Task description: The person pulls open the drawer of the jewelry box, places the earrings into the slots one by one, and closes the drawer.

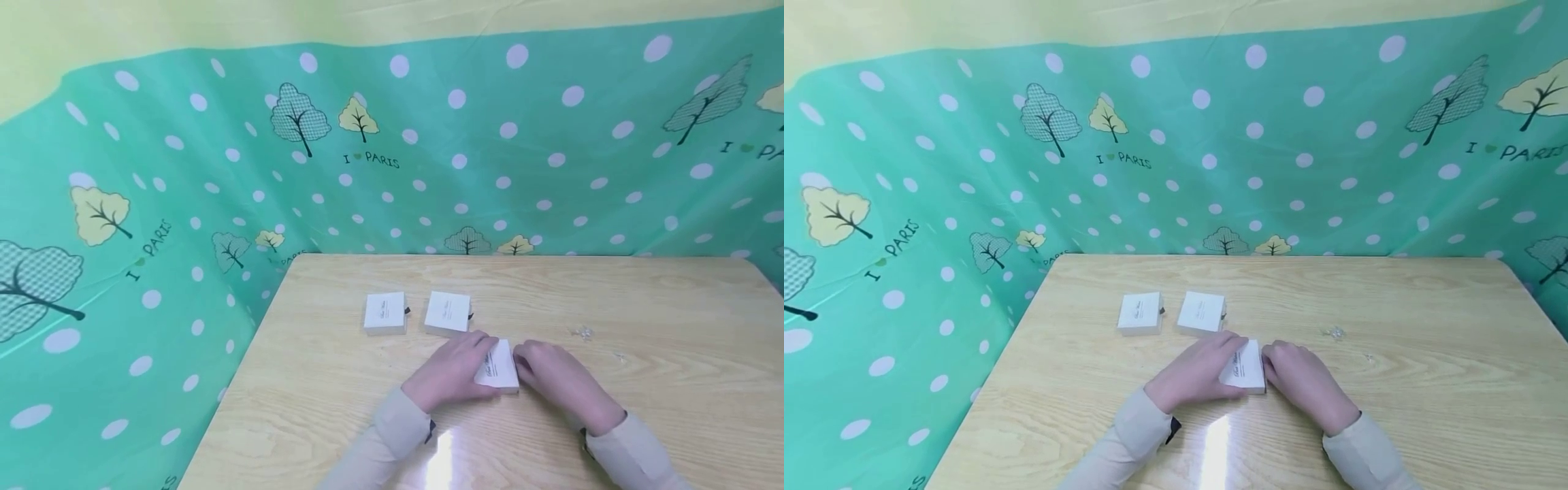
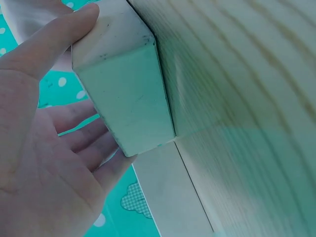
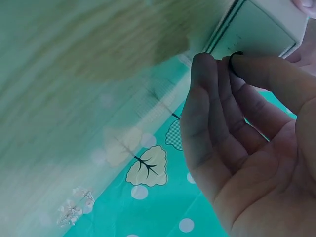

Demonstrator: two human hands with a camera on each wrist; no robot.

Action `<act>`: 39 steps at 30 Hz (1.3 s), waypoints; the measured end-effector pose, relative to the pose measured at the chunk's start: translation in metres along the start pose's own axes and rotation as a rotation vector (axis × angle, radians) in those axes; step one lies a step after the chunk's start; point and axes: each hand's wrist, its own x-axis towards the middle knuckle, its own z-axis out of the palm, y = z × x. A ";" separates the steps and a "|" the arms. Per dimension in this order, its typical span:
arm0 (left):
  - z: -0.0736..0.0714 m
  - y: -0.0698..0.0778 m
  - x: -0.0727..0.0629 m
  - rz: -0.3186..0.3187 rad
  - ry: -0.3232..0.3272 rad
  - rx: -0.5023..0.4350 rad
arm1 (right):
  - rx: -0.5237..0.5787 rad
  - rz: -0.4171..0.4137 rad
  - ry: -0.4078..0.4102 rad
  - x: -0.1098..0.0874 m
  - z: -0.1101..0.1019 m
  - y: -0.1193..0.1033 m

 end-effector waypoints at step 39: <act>-0.002 -0.006 -0.018 -0.046 0.031 -0.027 | 0.000 0.036 0.013 -0.008 -0.002 0.010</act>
